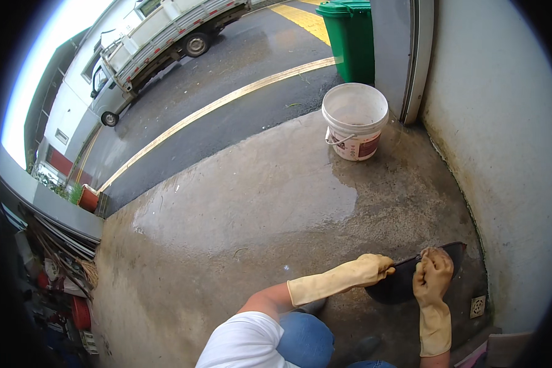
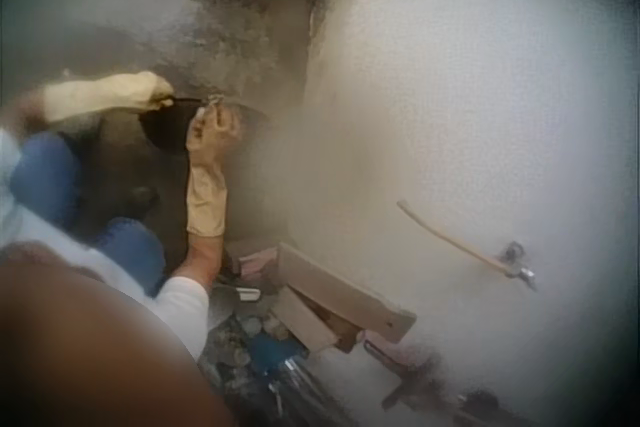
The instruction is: Scrubbing the underside and inside of a large wok using a steel wool pad.
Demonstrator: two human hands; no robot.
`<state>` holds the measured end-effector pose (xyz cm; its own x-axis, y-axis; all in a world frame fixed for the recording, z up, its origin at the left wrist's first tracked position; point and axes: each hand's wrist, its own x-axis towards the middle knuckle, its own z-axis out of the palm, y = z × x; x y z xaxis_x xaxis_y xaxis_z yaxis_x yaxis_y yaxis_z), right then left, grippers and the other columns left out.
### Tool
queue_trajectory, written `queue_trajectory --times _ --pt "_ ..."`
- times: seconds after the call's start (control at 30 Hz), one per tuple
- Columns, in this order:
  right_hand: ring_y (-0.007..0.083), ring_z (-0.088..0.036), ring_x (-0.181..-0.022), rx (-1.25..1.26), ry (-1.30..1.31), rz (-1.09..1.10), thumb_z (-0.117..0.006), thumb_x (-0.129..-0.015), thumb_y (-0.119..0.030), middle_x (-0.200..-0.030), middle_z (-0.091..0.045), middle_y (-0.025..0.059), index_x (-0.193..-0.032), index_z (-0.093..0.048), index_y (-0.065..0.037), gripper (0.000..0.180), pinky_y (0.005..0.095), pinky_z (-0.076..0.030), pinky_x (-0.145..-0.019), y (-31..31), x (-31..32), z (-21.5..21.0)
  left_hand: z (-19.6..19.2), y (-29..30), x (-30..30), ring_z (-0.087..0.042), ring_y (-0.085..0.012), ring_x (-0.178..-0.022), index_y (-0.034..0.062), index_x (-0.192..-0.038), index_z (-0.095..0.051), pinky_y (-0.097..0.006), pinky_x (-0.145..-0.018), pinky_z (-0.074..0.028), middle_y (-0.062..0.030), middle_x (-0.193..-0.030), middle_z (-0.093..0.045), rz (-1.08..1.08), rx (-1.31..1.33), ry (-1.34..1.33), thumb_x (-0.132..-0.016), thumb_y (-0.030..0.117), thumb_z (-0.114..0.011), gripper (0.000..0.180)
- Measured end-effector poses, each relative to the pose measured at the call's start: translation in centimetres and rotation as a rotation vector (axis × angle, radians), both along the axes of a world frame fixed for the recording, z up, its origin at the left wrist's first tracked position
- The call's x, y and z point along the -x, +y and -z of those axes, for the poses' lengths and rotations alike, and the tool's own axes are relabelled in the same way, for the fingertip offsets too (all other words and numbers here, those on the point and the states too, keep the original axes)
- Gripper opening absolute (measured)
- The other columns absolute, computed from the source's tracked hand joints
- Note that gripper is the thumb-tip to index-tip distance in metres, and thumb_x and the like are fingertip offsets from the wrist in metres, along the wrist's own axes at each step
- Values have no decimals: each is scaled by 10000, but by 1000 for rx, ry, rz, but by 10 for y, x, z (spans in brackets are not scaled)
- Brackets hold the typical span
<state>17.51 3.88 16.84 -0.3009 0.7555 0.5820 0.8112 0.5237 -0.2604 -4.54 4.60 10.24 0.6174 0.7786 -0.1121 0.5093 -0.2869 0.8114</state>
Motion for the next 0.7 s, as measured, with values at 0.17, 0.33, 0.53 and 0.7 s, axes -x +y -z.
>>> queue_trajectory --times 0.17,0.33,0.53,0.7 --pt "366 -607 -727 -19 279 206 -628 -792 -80 -772 -601 176 -809 -637 59 140 464 -498 -711 7 5 2 -2 1 -2 -639 -424 -946 35 -1007 -637 -507 -790 -496 -226 -936 -671 -33 31 45 -975 291 -569 267" --pt "377 -651 -924 -20 -62 -50 -666 -775 -121 -918 -678 162 -876 -687 35 187 478 -511 -894 -9 25 7 8 4 -1 -649 -426 -921 37 -1001 -649 -509 -772 -508 -221 -914 -685 -52 -33 -18 -954 264 -587 241" --pt "353 -635 -857 -28 247 193 -624 -833 -76 -942 -641 191 -873 -640 66 149 474 -509 -803 9 12 22 7 2 0 -646 -413 -953 31 -1005 -649 -499 -788 -506 -208 -941 -686 -67 16 11 -939 225 -594 212" --pt "322 -617 -1001 81 -72 -96 -617 -834 -83 -990 -663 142 -886 -683 4 121 477 -467 -947 -26 42 19 9 -6 9 -643 -411 -973 28 -1035 -650 -490 -810 -507 -199 -949 -683 -69 -62 -81 -944 207 -591 209"
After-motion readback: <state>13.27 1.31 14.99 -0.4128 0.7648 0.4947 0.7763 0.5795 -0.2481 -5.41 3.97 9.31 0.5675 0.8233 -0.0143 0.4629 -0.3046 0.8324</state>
